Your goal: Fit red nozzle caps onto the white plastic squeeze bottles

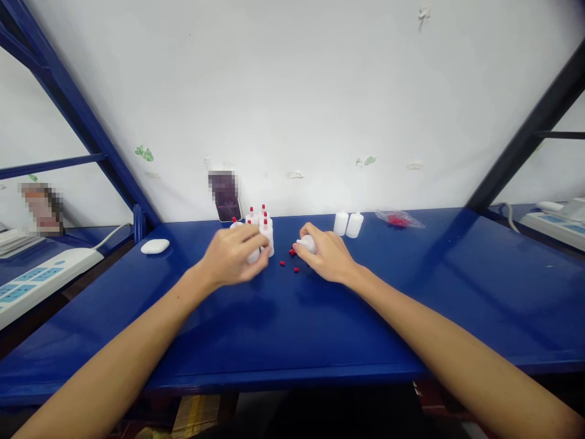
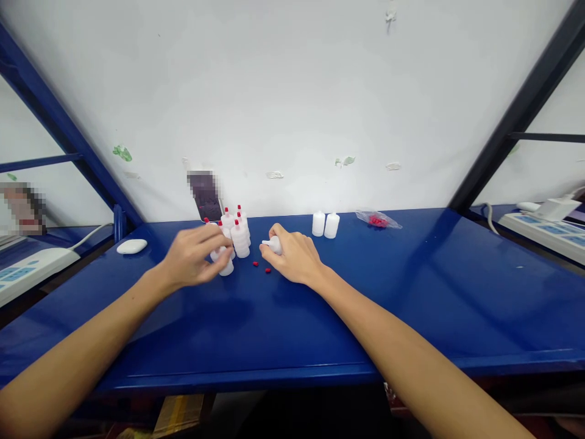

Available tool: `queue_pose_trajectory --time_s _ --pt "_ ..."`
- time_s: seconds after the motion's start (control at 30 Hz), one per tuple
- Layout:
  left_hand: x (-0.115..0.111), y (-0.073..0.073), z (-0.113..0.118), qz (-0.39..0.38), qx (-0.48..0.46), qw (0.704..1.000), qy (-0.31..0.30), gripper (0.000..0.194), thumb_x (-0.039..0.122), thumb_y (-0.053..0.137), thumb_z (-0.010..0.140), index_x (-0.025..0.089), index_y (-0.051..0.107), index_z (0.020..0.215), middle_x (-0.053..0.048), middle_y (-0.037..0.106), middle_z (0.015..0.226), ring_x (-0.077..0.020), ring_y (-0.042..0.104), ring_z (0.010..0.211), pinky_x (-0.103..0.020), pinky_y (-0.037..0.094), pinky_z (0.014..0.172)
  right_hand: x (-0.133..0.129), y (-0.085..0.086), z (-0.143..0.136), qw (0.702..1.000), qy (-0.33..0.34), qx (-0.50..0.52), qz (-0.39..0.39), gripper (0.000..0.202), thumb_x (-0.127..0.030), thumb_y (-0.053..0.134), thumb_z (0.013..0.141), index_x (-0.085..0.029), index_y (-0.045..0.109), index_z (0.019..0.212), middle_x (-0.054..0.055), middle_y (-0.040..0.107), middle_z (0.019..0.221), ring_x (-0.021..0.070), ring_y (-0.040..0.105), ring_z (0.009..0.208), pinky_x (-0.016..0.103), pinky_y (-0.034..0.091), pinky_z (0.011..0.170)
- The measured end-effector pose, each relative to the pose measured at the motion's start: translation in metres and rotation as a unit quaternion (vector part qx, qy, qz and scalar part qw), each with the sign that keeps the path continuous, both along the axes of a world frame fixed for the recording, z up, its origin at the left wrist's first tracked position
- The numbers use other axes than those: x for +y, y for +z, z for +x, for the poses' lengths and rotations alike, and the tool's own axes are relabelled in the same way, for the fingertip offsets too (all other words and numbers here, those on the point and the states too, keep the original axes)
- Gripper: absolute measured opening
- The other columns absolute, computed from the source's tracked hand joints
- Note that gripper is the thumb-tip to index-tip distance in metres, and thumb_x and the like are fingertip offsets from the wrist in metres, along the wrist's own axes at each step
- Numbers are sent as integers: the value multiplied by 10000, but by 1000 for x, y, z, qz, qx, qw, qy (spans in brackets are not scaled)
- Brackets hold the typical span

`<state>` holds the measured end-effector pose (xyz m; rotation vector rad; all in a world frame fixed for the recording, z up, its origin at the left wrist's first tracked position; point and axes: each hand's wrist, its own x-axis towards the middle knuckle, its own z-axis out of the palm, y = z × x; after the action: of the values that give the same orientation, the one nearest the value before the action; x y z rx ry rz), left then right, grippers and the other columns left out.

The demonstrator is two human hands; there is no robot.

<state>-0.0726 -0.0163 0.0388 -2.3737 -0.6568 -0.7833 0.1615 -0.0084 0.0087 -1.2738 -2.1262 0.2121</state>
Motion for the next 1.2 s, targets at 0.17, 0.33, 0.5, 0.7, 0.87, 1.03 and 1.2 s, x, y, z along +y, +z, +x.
queue_pose_trajectory --time_s 0.17,0.33,0.5,0.7,0.87,1.03,1.2 --pt "-17 -27 36 -138 111 982 67 268 291 432 964 171 670 984 -38 636 755 -149 604 601 -245 404 509 7 -5 3 999 2 38 3 320 -530 409 941 -232 516 987 -6 633 690 181 562 605 265 306 589" --pt "-13 -44 46 -204 134 959 141 337 332 411 995 183 601 1229 -66 664 846 -176 646 627 -252 443 516 11 -6 5 999 -35 36 -4 361 -576 452 898 -232 543 957 -14 592 643 174 522 584 265 286 572" --pt "-11 -51 49 -257 105 954 113 277 241 435 981 172 675 1101 -78 648 885 -175 654 654 -280 511 578 7 -2 3 994 -66 86 30 441 -634 628 724 -225 536 858 -32 527 601 155 460 564 266 290 570" --pt "-16 -48 54 -335 -229 913 -51 126 247 617 892 169 705 936 -43 699 817 -125 648 660 -233 548 603 3 -1 8 985 8 161 64 387 -589 534 793 -205 491 800 -27 502 594 136 437 543 271 318 578" --pt "-20 -41 57 -402 -420 807 -101 188 301 666 857 147 686 964 -50 719 844 -148 700 726 -216 587 587 2 -6 7 985 135 103 -9 438 -539 328 949 -192 517 761 -16 537 624 130 474 570 263 302 596" --pt "-19 -46 55 -404 -421 802 -125 184 275 667 856 159 686 997 -48 715 899 -126 688 727 -198 591 601 -1 -6 3 986 160 53 1 421 -531 354 952 -193 529 772 -33 502 626 114 429 566 253 275 598" --pt "-19 -48 54 -394 -410 812 -131 173 263 653 864 158 672 1000 -48 711 904 -116 684 711 -204 598 634 -2 -5 3 989 143 38 3 438 -556 348 944 -193 530 780 -29 499 628 117 427 571 256 271 605"
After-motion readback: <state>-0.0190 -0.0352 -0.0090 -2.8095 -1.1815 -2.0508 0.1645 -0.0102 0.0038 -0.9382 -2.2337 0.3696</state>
